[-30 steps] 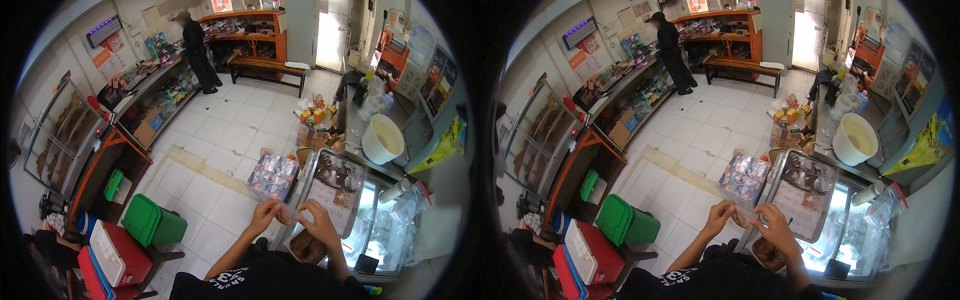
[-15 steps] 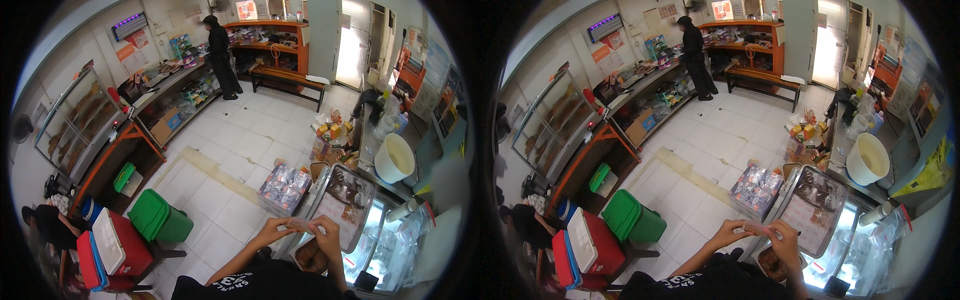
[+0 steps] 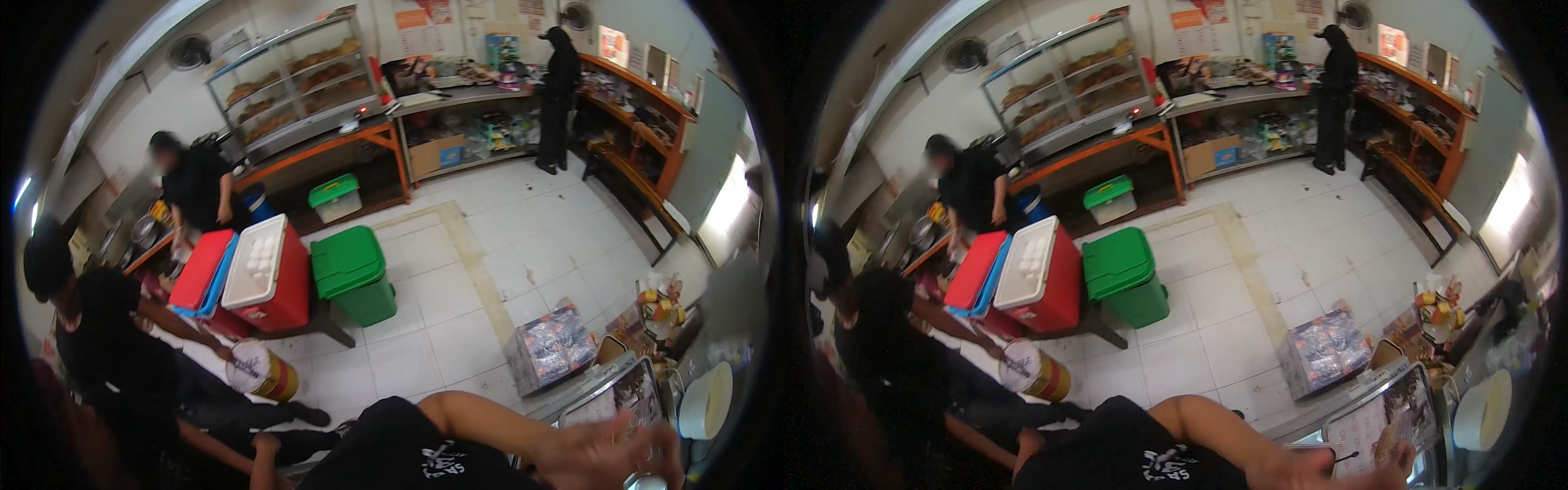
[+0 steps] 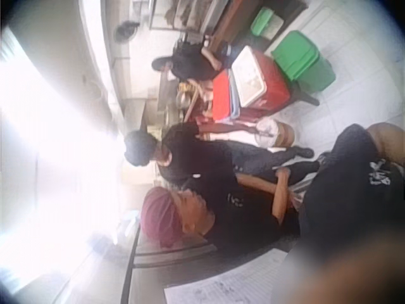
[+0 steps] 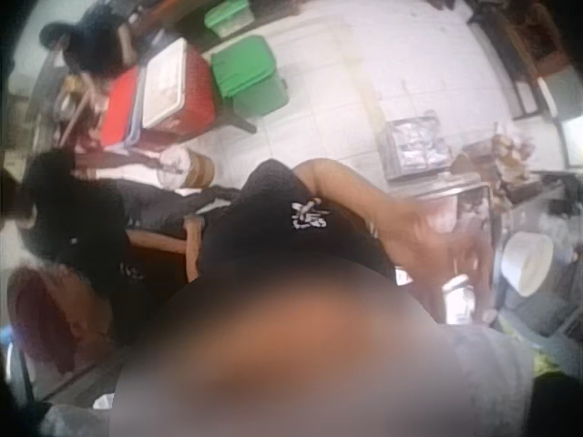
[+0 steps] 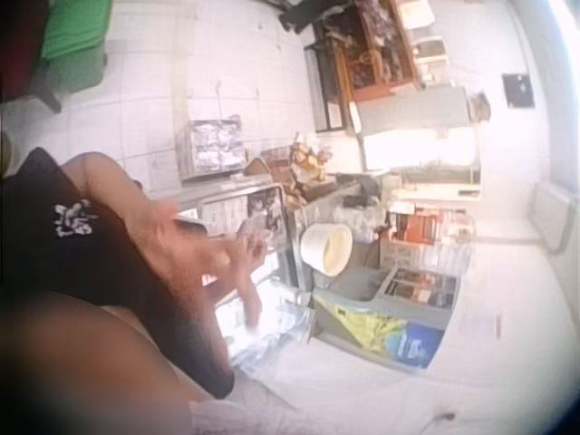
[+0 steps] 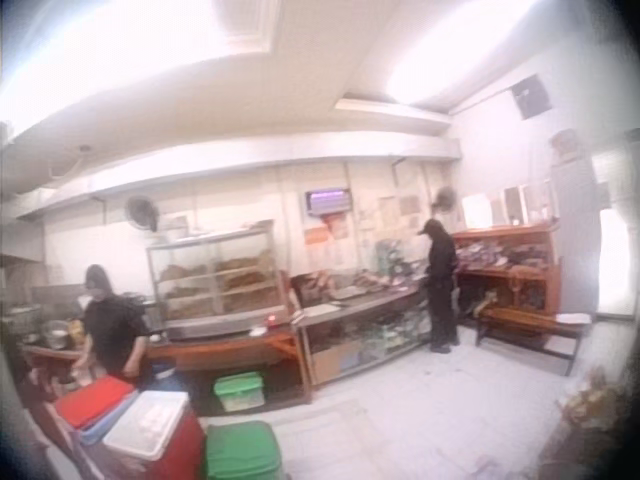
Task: The person scoops a reddish-brown food mixture from a metal container into small plastic bags using a spoon. They seal each bag and place it on a tray. The person repeats this process multiple times.
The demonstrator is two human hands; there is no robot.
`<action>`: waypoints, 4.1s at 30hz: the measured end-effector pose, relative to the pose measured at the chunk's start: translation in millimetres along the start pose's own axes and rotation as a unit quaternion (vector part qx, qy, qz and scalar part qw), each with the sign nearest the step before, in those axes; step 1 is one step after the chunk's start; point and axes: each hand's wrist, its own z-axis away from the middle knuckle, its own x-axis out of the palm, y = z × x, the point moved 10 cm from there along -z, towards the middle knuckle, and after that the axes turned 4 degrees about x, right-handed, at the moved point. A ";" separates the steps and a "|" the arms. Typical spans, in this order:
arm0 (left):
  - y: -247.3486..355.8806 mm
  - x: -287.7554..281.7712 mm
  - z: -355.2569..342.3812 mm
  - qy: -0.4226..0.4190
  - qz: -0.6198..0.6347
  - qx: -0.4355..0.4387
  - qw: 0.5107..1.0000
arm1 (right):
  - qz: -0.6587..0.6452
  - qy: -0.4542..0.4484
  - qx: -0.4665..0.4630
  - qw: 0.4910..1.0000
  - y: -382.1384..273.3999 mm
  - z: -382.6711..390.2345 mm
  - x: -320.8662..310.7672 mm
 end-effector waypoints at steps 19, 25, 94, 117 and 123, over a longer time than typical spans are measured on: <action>-13.5 46.9 -10.9 -0.094 -0.213 0.027 0.972 | 0.074 0.053 -0.035 0.995 27.1 11.3 7.6; -9.3 46.9 -8.1 -0.097 -0.232 0.024 0.968 | 0.080 0.054 -0.040 0.995 26.1 9.6 11.5; -104.4 -186.7 735.8 0.179 -0.375 -0.733 0.539 | 0.109 0.222 0.042 0.968 -74.7 32.2 -76.0; -283.9 -559.7 494.4 -0.514 -0.378 -0.599 0.483 | 0.146 0.597 0.244 0.750 -112.9 208.4 93.3; -302.4 -448.9 352.1 -0.526 -0.348 -0.517 0.579 | 0.126 0.617 0.257 0.733 -92.8 209.7 85.8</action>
